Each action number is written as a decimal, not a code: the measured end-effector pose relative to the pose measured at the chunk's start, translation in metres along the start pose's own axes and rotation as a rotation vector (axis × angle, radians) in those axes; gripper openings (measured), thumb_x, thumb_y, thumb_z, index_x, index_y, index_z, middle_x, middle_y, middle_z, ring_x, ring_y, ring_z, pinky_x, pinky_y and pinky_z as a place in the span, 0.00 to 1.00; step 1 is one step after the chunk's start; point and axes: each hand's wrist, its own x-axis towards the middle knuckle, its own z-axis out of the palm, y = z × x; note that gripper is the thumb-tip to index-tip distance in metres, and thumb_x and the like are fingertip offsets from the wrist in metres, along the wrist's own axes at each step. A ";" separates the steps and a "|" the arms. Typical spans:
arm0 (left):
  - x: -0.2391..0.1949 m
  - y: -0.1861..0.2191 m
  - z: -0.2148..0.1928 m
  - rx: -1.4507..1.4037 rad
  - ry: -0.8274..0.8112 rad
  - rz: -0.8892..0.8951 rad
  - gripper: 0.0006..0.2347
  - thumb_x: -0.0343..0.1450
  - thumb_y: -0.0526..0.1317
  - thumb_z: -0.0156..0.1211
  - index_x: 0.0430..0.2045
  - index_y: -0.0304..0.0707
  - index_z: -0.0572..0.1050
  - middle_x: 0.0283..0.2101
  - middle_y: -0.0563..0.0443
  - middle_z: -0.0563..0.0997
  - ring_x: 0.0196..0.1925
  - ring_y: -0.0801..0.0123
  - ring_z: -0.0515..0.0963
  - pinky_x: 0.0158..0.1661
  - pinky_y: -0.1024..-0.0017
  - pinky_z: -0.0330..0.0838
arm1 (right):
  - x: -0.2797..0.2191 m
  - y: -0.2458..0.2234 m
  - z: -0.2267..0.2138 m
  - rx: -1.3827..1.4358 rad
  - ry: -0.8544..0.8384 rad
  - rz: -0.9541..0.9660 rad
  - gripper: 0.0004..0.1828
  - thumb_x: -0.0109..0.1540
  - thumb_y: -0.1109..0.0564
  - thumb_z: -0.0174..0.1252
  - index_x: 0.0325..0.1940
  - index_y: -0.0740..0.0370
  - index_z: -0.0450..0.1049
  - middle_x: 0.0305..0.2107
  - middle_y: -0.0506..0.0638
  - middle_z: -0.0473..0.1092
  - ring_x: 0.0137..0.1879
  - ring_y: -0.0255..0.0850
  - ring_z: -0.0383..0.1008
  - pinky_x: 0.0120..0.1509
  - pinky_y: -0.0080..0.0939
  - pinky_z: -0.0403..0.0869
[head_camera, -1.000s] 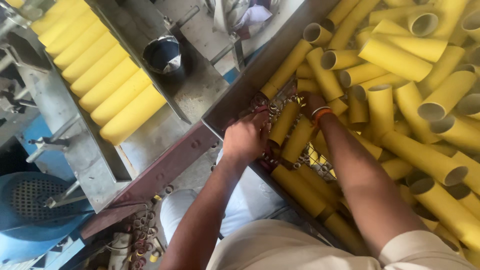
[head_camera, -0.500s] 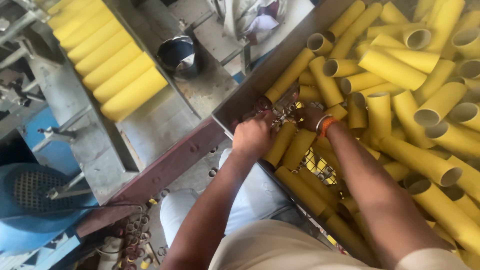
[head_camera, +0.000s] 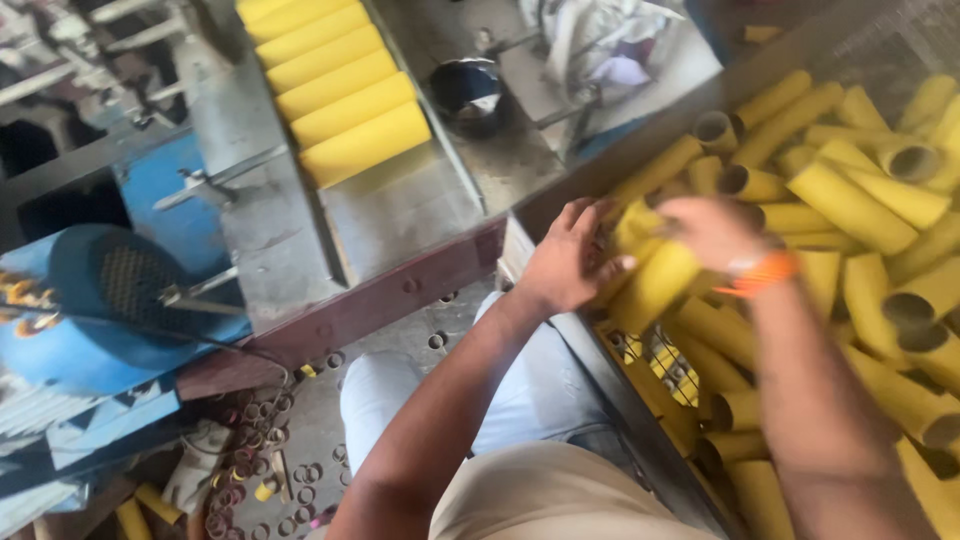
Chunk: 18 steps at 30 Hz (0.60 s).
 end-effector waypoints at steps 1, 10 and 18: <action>-0.004 0.005 -0.012 -0.158 -0.016 -0.031 0.39 0.64 0.59 0.62 0.67 0.38 0.59 0.68 0.33 0.61 0.55 0.47 0.79 0.52 0.60 0.78 | -0.021 -0.012 -0.036 0.488 0.158 -0.099 0.17 0.64 0.61 0.60 0.57 0.66 0.76 0.42 0.54 0.79 0.46 0.44 0.77 0.51 0.42 0.73; -0.033 0.009 -0.111 0.683 0.593 0.243 0.52 0.56 0.73 0.66 0.70 0.42 0.53 0.70 0.29 0.60 0.73 0.37 0.58 0.70 0.36 0.44 | 0.033 -0.165 -0.087 1.007 0.607 -0.438 0.20 0.69 0.69 0.54 0.66 0.67 0.72 0.55 0.50 0.73 0.58 0.34 0.75 0.66 0.35 0.74; -0.026 -0.103 -0.166 1.000 0.241 -0.267 0.54 0.54 0.66 0.71 0.73 0.45 0.48 0.67 0.34 0.65 0.72 0.43 0.62 0.70 0.37 0.43 | 0.101 -0.298 -0.009 0.293 0.643 -0.446 0.13 0.61 0.54 0.67 0.47 0.58 0.79 0.39 0.56 0.77 0.45 0.54 0.77 0.49 0.46 0.73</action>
